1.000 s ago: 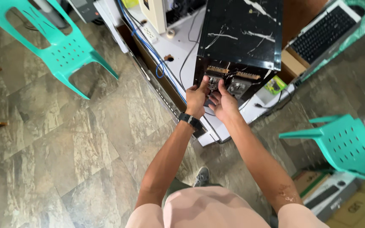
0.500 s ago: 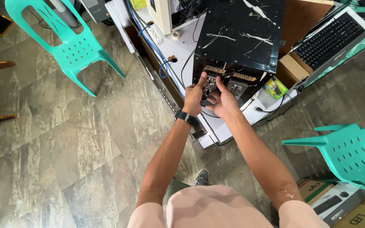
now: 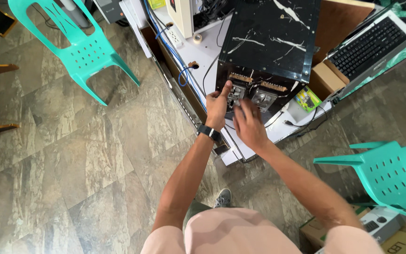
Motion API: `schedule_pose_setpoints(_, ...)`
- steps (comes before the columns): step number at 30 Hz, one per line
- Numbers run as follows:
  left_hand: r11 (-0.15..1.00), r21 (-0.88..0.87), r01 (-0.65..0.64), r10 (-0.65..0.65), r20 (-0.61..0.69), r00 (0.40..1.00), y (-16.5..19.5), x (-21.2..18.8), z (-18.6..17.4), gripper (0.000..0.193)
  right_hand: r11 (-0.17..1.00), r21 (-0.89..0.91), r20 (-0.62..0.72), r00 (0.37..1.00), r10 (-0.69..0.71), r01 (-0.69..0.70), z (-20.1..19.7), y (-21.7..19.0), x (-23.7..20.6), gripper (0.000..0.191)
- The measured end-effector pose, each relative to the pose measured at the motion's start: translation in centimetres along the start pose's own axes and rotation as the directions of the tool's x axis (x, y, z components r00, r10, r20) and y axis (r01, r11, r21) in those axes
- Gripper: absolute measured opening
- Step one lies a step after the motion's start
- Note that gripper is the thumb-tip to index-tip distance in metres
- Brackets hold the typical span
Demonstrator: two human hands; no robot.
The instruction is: The person stands at a desk in a computer shop and works on the rear panel of a computer case, using both hands to connect and seat cables and small components into the back of the case. They continue manipulating the rear connectors and repositioning the case throughout the episode.
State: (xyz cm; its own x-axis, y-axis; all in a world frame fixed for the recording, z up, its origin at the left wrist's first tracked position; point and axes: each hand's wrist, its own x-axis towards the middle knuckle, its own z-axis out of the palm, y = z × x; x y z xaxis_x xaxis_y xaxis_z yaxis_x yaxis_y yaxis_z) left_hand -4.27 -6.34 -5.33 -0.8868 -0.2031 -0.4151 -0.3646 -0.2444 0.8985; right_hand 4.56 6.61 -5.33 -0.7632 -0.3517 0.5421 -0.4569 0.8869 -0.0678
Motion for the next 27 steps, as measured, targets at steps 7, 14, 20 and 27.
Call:
schedule_pose_setpoints(7, 1.0, 0.016, 0.012, -0.012, 0.028, 1.0, 0.1, 0.1, -0.5, 0.099, 0.877, -0.412, -0.072, 0.951, -0.302, 0.247, -0.7, 3.0, 1.5, 0.054)
schedule_pose_setpoints(14, 1.0, -0.011, -0.013, 0.013, 0.035, 0.999, 0.5, 0.1, -1.1, 0.097, 0.837, -0.52, -0.131, 0.952, -0.278, 0.173, 1.2, 3.8, 3.3, 0.062)
schedule_pose_setpoints(20, 1.0, 0.017, -0.016, 0.015, 0.06, 0.998, 0.5, 0.1, -1.3, 0.091, 0.82, -0.55, -0.2, 0.928, -0.315, 0.16, 1.6, 3.9, 3.6, 0.054)
schedule_pose_setpoints(27, 0.994, -0.089, -0.067, 0.078, 0.12, 0.99, -1.4, 1.2, -1.5, 0.067, 0.859, -0.488, -0.207, 0.935, -0.287, 0.155, 1.7, 3.7, 3.4, 0.062)
